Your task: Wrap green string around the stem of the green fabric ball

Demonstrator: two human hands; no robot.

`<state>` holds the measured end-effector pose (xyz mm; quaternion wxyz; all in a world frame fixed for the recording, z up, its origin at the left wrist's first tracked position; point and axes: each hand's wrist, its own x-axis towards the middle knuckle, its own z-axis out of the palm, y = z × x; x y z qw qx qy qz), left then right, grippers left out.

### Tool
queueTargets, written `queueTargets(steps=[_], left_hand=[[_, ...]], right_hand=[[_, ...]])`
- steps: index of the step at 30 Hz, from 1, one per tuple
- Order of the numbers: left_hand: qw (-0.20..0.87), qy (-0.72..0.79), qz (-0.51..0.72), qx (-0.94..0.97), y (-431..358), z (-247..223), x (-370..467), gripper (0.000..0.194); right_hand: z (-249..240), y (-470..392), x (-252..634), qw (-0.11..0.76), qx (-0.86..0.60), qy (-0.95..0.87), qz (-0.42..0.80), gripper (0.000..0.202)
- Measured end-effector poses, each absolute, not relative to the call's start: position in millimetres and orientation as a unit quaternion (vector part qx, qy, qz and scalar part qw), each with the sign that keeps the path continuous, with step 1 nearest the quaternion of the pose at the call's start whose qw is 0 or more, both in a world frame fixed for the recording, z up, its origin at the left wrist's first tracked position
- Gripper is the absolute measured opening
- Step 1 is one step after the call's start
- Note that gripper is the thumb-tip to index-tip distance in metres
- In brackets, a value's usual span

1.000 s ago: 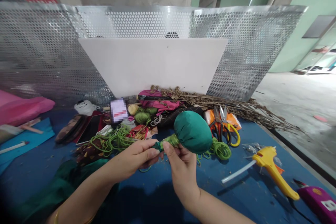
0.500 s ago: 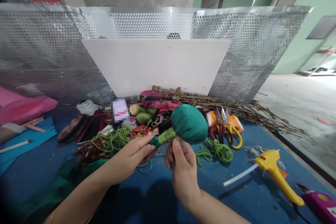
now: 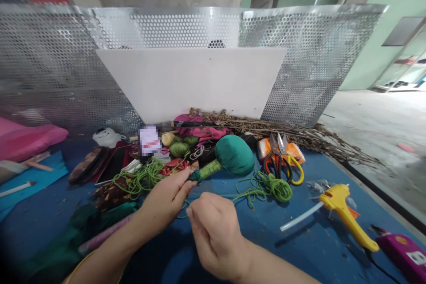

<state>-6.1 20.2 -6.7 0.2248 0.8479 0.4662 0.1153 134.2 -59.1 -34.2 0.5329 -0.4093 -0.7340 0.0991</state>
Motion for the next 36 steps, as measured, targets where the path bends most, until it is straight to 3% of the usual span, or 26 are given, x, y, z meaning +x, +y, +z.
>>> queueTargets(steps=[3, 8, 18, 26, 36], left_hand=[[0.188, 0.452, 0.073, 0.869, 22, -5, -7, 0.02], [0.139, 0.396, 0.067, 0.905, 16, -2, -7, 0.021], [0.084, 0.359, 0.052, 0.928, 5, -4, -2, 0.016], [-0.01, 0.323, 0.073, 0.944, -2, -12, 0, 0.008], [-0.111, 0.213, 0.13, 0.962, -3, -21, 1, 0.015]], right_hand=[[-19, -56, 145, 0.485, -0.368, -0.784, 0.123, 0.018], [7, -58, 168, 0.539, -0.407, -0.718, 0.165, 0.018], [13, -59, 179, 0.446, -0.504, -0.74, 0.005, 0.017], [8, -54, 178, 0.464, -0.486, -0.727, 0.145, 0.019], [10, -49, 190, 0.426, -0.517, -0.71, 0.215, 0.021]])
